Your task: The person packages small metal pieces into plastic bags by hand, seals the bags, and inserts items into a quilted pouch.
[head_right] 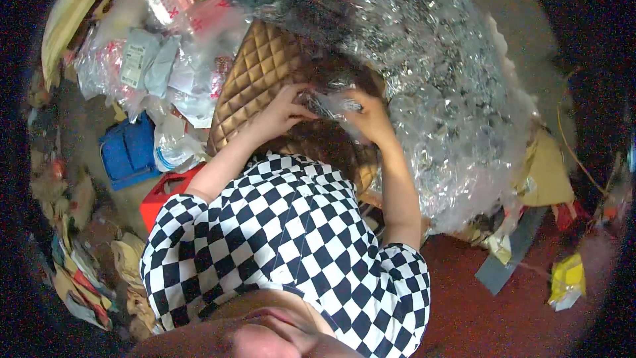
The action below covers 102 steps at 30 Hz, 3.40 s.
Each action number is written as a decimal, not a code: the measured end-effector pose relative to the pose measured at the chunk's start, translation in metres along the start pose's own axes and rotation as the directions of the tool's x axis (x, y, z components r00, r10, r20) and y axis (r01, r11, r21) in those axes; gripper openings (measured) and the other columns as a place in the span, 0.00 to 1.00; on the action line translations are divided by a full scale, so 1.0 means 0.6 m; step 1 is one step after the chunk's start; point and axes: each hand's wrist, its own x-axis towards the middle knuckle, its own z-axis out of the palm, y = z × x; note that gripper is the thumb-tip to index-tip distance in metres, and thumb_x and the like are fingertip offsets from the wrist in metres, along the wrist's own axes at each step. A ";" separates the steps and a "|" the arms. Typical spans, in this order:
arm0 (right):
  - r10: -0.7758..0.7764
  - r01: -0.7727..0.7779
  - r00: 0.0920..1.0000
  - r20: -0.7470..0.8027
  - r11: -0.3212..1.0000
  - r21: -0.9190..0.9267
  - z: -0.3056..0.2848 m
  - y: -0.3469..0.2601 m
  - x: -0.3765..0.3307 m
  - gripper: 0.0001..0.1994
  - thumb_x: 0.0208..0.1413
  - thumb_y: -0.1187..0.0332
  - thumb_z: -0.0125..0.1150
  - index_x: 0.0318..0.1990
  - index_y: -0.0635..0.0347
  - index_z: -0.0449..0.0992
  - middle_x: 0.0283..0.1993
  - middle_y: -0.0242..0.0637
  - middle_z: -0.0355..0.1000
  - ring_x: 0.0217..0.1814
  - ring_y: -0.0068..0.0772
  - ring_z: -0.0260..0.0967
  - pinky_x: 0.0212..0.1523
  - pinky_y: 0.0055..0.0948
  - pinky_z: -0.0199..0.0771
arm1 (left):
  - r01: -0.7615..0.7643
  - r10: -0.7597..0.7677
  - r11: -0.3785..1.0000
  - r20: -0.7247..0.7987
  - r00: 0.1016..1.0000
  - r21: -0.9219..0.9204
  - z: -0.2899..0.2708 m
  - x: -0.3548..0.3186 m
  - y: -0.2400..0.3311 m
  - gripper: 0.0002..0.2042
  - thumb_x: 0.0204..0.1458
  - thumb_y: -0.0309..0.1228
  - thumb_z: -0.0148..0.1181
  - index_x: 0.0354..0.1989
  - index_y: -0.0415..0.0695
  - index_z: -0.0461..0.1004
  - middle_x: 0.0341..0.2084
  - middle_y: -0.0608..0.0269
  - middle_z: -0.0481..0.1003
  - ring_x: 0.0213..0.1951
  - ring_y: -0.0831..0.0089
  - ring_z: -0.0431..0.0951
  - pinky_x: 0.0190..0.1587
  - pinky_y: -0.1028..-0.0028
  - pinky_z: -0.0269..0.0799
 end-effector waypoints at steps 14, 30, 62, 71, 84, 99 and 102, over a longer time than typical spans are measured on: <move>-0.118 0.159 0.982 0.148 0.938 -0.308 0.003 -0.096 -0.143 0.21 0.45 0.72 0.62 0.50 0.62 0.71 0.46 0.49 0.72 0.50 0.52 0.69 0.50 0.39 0.70 | -0.116 0.126 0.992 0.317 0.940 -0.050 0.045 0.007 0.096 0.10 0.40 0.22 0.64 0.33 0.49 0.80 0.51 0.55 0.67 0.58 0.55 0.63 0.60 0.62 0.58; -0.154 0.065 0.983 -0.097 0.792 -0.608 -0.023 -0.007 -0.220 0.11 0.45 0.68 0.63 0.38 0.54 0.76 0.38 0.35 0.74 0.45 0.40 0.70 0.44 0.39 0.67 | -0.507 0.450 0.861 0.412 0.792 0.034 0.147 0.121 0.155 0.06 0.42 0.24 0.60 0.30 0.45 0.75 0.36 0.64 0.74 0.50 0.61 0.68 0.60 0.59 0.56; 0.022 -0.746 0.076 -0.997 0.664 -0.042 -0.637 0.492 -0.619 0.24 0.50 0.68 0.61 0.55 0.65 0.69 0.47 0.49 0.73 0.48 0.45 0.71 0.51 0.37 0.68 | 0.470 -0.491 0.865 0.097 0.866 0.178 0.295 0.050 -0.082 0.25 0.46 0.37 0.65 0.51 0.40 0.68 0.44 0.45 0.73 0.48 0.51 0.73 0.50 0.61 0.69; 0.111 -0.245 0.843 -0.526 0.951 -0.191 -0.076 0.173 -0.314 0.21 0.50 0.71 0.63 0.54 0.55 0.72 0.50 0.40 0.74 0.54 0.41 0.70 0.53 0.36 0.70 | 0.435 -0.527 0.765 0.072 0.847 0.475 0.355 0.097 -0.119 0.23 0.42 0.43 0.66 0.43 0.41 0.74 0.34 0.46 0.77 0.37 0.48 0.77 0.41 0.56 0.71; 0.231 -0.125 0.897 -0.378 0.950 0.285 0.113 0.213 -0.207 0.53 0.33 0.79 0.73 0.69 0.55 0.46 0.64 0.51 0.59 0.67 0.46 0.57 0.62 0.35 0.61 | 0.130 -0.111 0.979 0.123 0.986 -0.155 0.228 -0.028 -0.093 0.18 0.41 0.16 0.62 0.44 0.41 0.74 0.43 0.58 0.75 0.42 0.69 0.76 0.44 0.69 0.73; 0.162 -0.094 0.902 -0.399 0.978 0.184 0.126 0.165 -0.194 0.19 0.49 0.60 0.66 0.48 0.59 0.76 0.45 0.42 0.76 0.47 0.33 0.73 0.49 0.29 0.69 | 0.216 -0.203 0.976 0.276 0.940 -0.017 0.213 -0.008 -0.075 0.14 0.45 0.29 0.59 0.43 0.49 0.78 0.38 0.52 0.78 0.43 0.59 0.79 0.45 0.66 0.72; 0.237 -0.161 0.887 -0.395 0.963 0.216 0.129 0.170 -0.218 0.16 0.51 0.58 0.65 0.42 0.60 0.78 0.38 0.40 0.78 0.40 0.32 0.75 0.43 0.28 0.71 | 0.188 -0.162 0.981 0.338 0.927 -0.046 0.200 0.006 -0.047 0.15 0.46 0.30 0.62 0.44 0.46 0.77 0.37 0.54 0.79 0.41 0.63 0.79 0.43 0.69 0.73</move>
